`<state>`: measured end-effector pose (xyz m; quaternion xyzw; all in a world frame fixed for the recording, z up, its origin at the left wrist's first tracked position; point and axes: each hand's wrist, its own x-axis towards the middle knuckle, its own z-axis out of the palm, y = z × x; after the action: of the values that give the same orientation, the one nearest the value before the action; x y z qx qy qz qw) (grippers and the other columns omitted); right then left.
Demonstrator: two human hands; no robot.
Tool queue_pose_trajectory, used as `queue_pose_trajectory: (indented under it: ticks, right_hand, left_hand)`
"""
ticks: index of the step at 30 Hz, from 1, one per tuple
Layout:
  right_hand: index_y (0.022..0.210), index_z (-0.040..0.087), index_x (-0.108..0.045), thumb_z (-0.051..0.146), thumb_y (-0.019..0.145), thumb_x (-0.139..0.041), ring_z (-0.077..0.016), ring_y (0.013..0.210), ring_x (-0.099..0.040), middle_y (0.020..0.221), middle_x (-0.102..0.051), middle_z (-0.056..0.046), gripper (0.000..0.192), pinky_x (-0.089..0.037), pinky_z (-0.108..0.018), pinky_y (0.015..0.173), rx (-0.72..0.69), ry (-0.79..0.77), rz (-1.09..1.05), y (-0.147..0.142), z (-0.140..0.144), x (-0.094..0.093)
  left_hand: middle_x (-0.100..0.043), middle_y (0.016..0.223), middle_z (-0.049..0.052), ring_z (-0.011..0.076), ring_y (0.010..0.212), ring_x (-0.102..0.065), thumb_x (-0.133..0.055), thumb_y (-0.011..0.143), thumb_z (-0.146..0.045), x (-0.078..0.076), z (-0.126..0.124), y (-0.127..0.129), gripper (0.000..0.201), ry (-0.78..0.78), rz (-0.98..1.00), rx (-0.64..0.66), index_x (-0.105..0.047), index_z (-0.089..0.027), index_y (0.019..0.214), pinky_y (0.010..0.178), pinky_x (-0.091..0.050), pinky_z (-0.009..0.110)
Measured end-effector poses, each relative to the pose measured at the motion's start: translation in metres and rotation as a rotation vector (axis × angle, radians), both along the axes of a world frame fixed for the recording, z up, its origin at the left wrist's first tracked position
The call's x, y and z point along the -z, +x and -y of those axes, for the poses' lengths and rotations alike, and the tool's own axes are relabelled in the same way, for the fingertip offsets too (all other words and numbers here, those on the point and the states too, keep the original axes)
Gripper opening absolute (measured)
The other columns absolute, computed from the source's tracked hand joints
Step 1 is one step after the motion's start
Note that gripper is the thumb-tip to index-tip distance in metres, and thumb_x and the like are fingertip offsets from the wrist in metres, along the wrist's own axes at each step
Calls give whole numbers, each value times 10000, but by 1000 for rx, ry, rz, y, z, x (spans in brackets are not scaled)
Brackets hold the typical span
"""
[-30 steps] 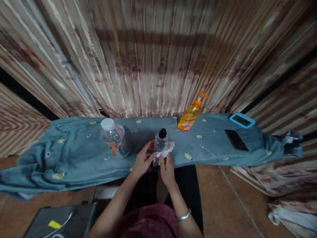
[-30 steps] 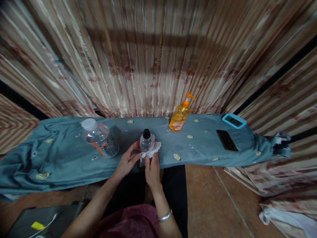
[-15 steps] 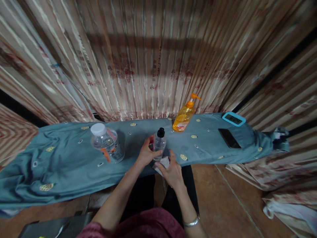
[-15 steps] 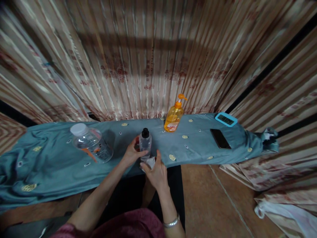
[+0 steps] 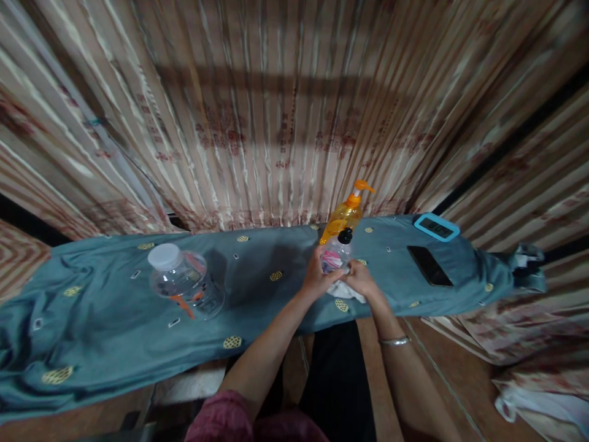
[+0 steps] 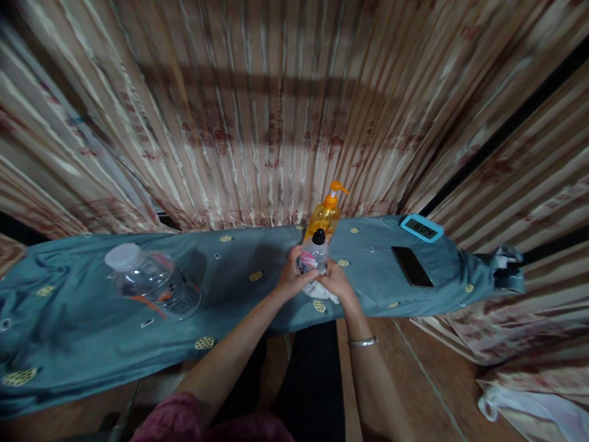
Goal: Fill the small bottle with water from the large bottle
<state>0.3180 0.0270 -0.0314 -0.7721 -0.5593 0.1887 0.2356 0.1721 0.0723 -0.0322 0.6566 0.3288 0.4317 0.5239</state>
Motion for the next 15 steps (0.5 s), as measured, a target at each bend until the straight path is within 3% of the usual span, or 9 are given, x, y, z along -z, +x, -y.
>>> queue_pose_trajectory:
  ticks: [7, 15]
  right_hand:
    - [1130, 129, -606, 380, 961, -626, -191, 929, -615, 1060, -606, -63, 303, -553, -371, 827, -143, -127, -63, 50, -26, -19]
    - [1102, 133, -605, 393, 958, -628, -167, 852, -606, 989, -603, -48, 298, -548, -347, 787, 13, -93, -52, 48, -11, -14]
  left_hand:
    - [-461, 1476, 132, 298, 1358, -461, -784, 649, -176, 6, -7, 24, 897, -47, 36, 68, -353, -217, 1434, 1171, -330, 476]
    - [-387, 1535, 149, 302, 1443, -349, -765, 669, -170, 9, -3, 23, 994, -53, 36, 130, -232, -203, 1507, 1207, -277, 475]
